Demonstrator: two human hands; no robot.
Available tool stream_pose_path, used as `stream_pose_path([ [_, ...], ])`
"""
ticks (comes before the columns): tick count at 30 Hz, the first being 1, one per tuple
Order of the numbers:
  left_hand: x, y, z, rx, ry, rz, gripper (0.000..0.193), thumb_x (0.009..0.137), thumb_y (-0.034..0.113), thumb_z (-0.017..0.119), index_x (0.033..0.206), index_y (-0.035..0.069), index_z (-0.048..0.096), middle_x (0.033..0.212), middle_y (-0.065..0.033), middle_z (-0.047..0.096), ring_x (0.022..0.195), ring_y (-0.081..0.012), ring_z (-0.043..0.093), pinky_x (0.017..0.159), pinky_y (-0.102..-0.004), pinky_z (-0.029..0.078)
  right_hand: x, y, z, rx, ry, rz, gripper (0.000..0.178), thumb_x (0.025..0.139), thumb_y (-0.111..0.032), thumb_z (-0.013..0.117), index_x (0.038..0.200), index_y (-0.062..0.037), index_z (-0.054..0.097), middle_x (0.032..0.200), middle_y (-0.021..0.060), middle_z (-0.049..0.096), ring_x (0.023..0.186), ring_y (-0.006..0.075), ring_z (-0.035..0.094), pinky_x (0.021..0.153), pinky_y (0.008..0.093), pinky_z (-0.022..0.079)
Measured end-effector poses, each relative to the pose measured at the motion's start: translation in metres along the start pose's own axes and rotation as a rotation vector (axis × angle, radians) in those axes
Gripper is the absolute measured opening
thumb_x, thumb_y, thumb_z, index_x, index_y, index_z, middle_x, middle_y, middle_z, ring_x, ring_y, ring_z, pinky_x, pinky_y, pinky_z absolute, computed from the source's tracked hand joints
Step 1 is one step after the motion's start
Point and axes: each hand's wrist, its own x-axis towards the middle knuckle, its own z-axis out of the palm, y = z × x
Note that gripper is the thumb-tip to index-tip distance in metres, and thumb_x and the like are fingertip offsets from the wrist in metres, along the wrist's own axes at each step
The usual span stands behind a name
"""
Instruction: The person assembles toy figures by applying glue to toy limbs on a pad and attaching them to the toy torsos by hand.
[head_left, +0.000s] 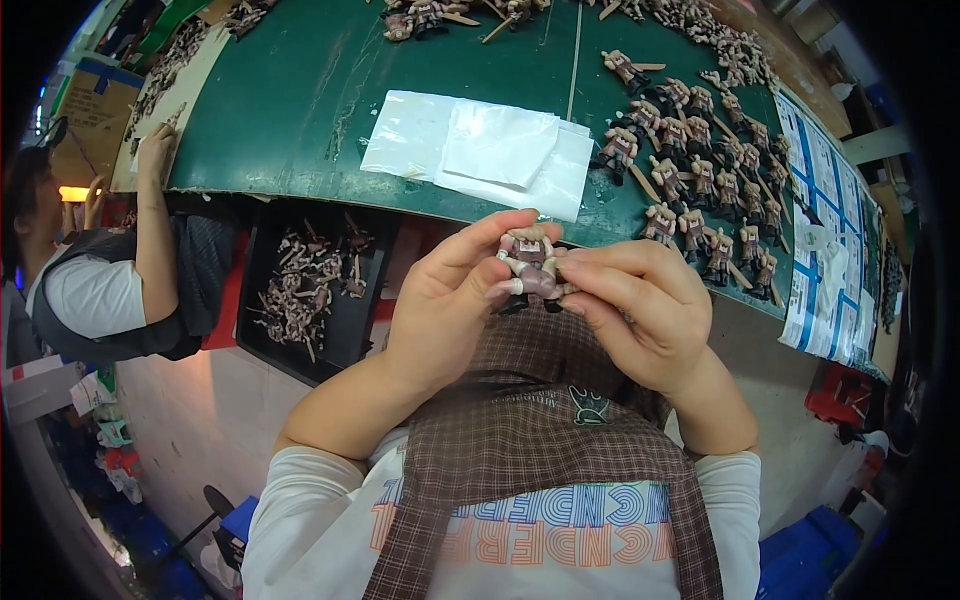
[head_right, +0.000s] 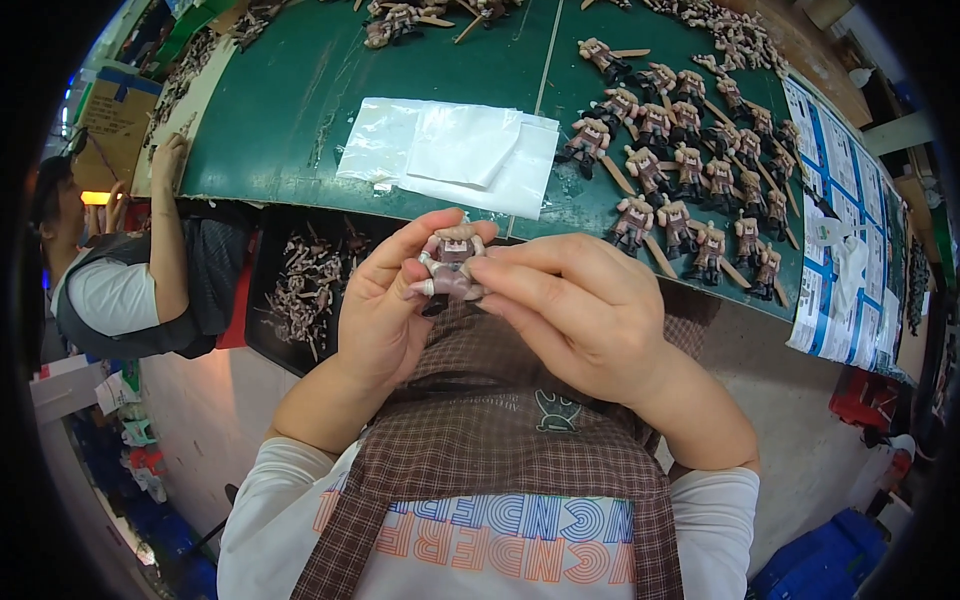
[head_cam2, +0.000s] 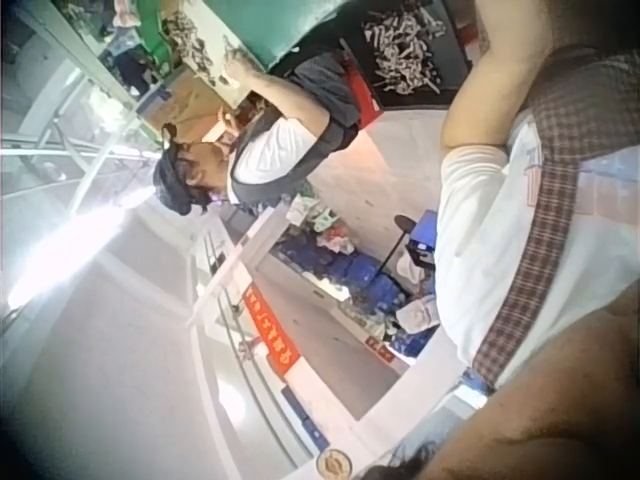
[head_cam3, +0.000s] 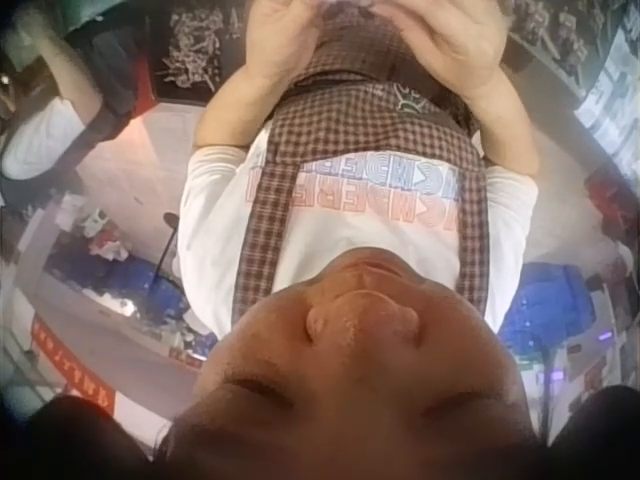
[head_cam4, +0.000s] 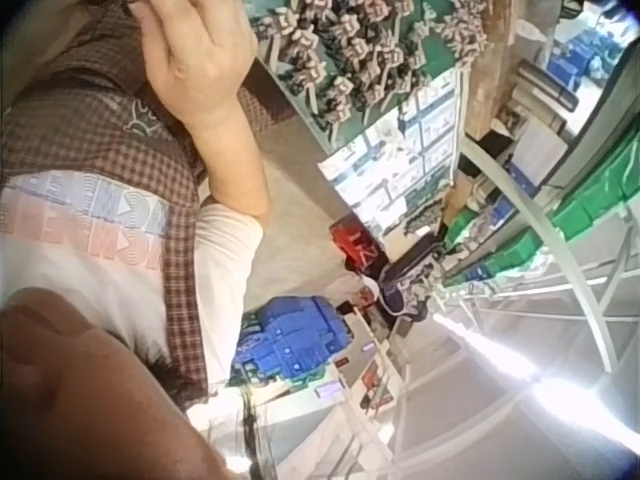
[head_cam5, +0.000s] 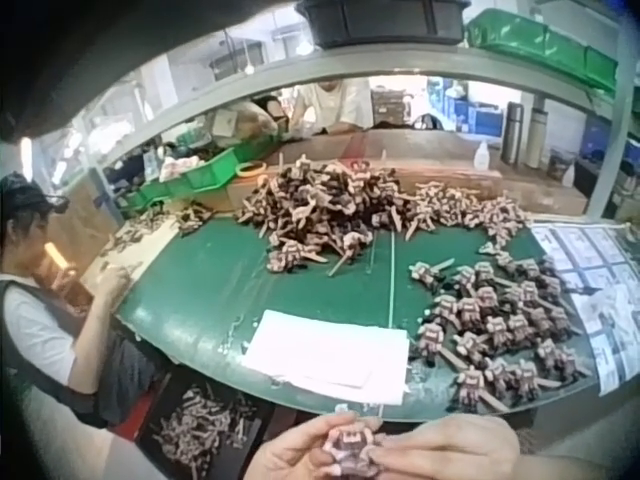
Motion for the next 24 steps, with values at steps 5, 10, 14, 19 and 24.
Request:
stream_pose_path([
  [5,-0.004,0.005,0.006,-0.179,0.098,-0.104,0.040,0.099,0.013,0.051,0.137,0.000,0.046,0.130,-0.0144,0.058,0.114,-0.0180,0.058,0.095,-0.0298,0.048,-0.001,-0.005,0.009,-0.041,-0.017,0.060,0.043,0.064,-0.011,0.081,0.105,-0.0069,0.069,0.103,0.0068,0.065,0.090,0.0238,0.066,0.072,0.0320,0.053],
  [10,-0.005,0.000,0.005,-0.280,0.254,-0.298,0.040,0.099,0.012,0.049,0.138,0.002,0.046,0.119,-0.0077,0.060,0.108,-0.0141,0.057,0.096,-0.0331,0.047,-0.007,0.009,0.026,-0.254,0.054,-0.031,0.040,0.061,-0.013,0.080,0.100,-0.0086,0.069,0.106,0.0025,0.065,0.101,0.0221,0.063,0.085,0.0364,0.048],
  [14,-0.006,-0.001,0.003,-0.328,0.252,-0.325,0.041,0.099,0.014,0.050,0.138,0.003,0.046,0.118,-0.0064,0.060,0.107,-0.0140,0.057,0.095,-0.0345,0.047,-0.008,0.012,0.029,-0.331,0.023,-0.088,0.033,0.065,-0.016,0.079,0.096,-0.0086,0.068,0.104,0.0003,0.067,0.103,0.0177,0.064,0.092,0.0367,0.042],
  [19,-0.009,-0.002,-0.015,-0.342,0.072,-0.372,0.042,0.098,0.017,0.054,0.137,0.003,0.047,0.124,-0.0077,0.059,0.115,-0.0165,0.055,0.098,-0.0355,0.046,-0.006,0.006,0.021,-0.305,-0.018,-0.079,0.028,0.068,-0.017,0.079,0.093,-0.0105,0.068,0.102,0.0025,0.069,0.104,0.0165,0.065,0.095,0.0367,0.040],
  [24,-0.028,0.002,-0.054,-0.253,0.011,-0.392,0.045,0.086,0.014,0.070,0.126,0.000,0.053,0.123,-0.0118,0.060,0.115,-0.0205,0.058,0.099,-0.0337,0.046,0.010,0.009,0.012,-0.139,-0.387,-0.102,0.045,0.072,-0.033,0.077,0.109,-0.0137,0.062,0.119,0.0023,0.061,0.125,0.0183,0.051,0.106,0.0458,0.035],
])
